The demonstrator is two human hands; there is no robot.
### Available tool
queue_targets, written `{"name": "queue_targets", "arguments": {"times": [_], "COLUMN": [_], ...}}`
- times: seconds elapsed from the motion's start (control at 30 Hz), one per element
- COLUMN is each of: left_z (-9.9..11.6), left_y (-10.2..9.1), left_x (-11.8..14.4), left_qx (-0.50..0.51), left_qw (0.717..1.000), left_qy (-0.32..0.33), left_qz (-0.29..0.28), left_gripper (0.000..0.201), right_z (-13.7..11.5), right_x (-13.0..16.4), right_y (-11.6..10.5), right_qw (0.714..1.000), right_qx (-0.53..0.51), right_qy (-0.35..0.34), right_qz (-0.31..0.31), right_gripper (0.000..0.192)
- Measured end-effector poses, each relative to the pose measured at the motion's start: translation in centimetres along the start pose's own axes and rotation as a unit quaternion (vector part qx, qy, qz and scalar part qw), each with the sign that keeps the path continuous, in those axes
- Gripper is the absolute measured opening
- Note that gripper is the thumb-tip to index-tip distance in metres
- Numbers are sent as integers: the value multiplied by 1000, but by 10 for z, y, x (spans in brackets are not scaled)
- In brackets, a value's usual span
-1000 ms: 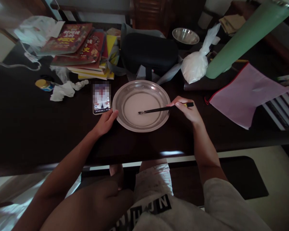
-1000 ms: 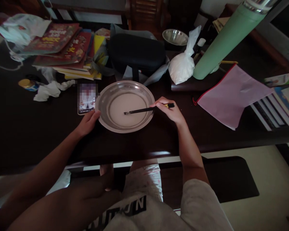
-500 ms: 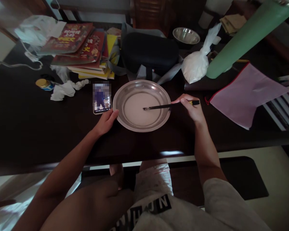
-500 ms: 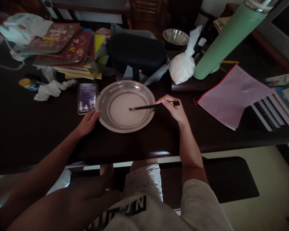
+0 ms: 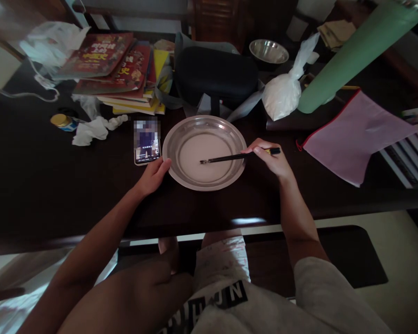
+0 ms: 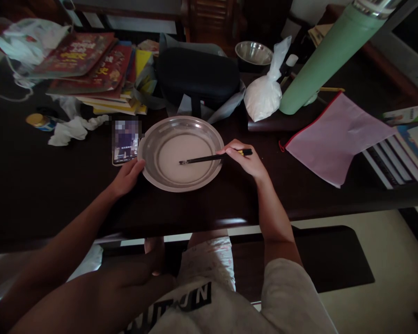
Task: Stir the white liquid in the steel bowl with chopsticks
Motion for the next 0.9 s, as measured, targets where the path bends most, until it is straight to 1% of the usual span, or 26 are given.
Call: {"name": "queue_targets", "arguments": {"times": [0.03,0.13,0.17,0.2,0.3,0.33,0.47,0.53,0.63,0.7,0.8,0.83,0.9], "left_z": [0,1,0,0,0,0,0,0,-1,-2,-1,-1,0], "left_y": [0,0,0,0,0,0,0,1,1,0,0,0,0], "left_x": [0,0,0,0,-1,-1,-1,-1,-1,-1,0,0,0], "left_qx": [0,4,5,5,5,6,7,8,0,0,4,4,1], "left_qw": [1000,1000,1000,1000,1000,1000,1000,1000,1000,1000,1000,1000,1000], "left_qy": [0,5,7,7,5,4,5,3,-1,0,2,2,2], "left_qz": [0,1,1,2,5,4,2,6,13,12,5,3,1], "left_gripper": [78,78,78,78,77,76,74,73,71,70,70,70,70], "right_z": [0,0,1,1,1,1,0,0,0,0,0,0,-1], "right_x": [0,0,0,0,0,0,0,-1,-1,0,0,0,0], "right_y": [0,-1,-1,-1,1,1,-2,-2,0,0,-1,-1,0], "right_qw": [1000,999,999,999,1000,1000,999,999,1000,1000,999,999,1000], "right_qx": [2,-6,-9,-12,-11,-6,-4,-12,-9,-4,-6,-8,-11], "right_qy": [0,-1,-1,-1,-2,-3,-9,-5,-1,-3,0,2,4], "right_qz": [2,44,50,44,-1,-5,51,42,-7,1,48,48,21], "right_gripper": [27,28,29,29,26,25,25,26,24,24,27,28,28]}}
Point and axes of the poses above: each hand's wrist, its own x-axis away from the middle knuckle, its own y-axis out of the palm, z = x × y, the point moved 1 cm from there along -x, towards the middle knuckle, and after that the axes turned 6 degrees about z, right-handed, at the moved point
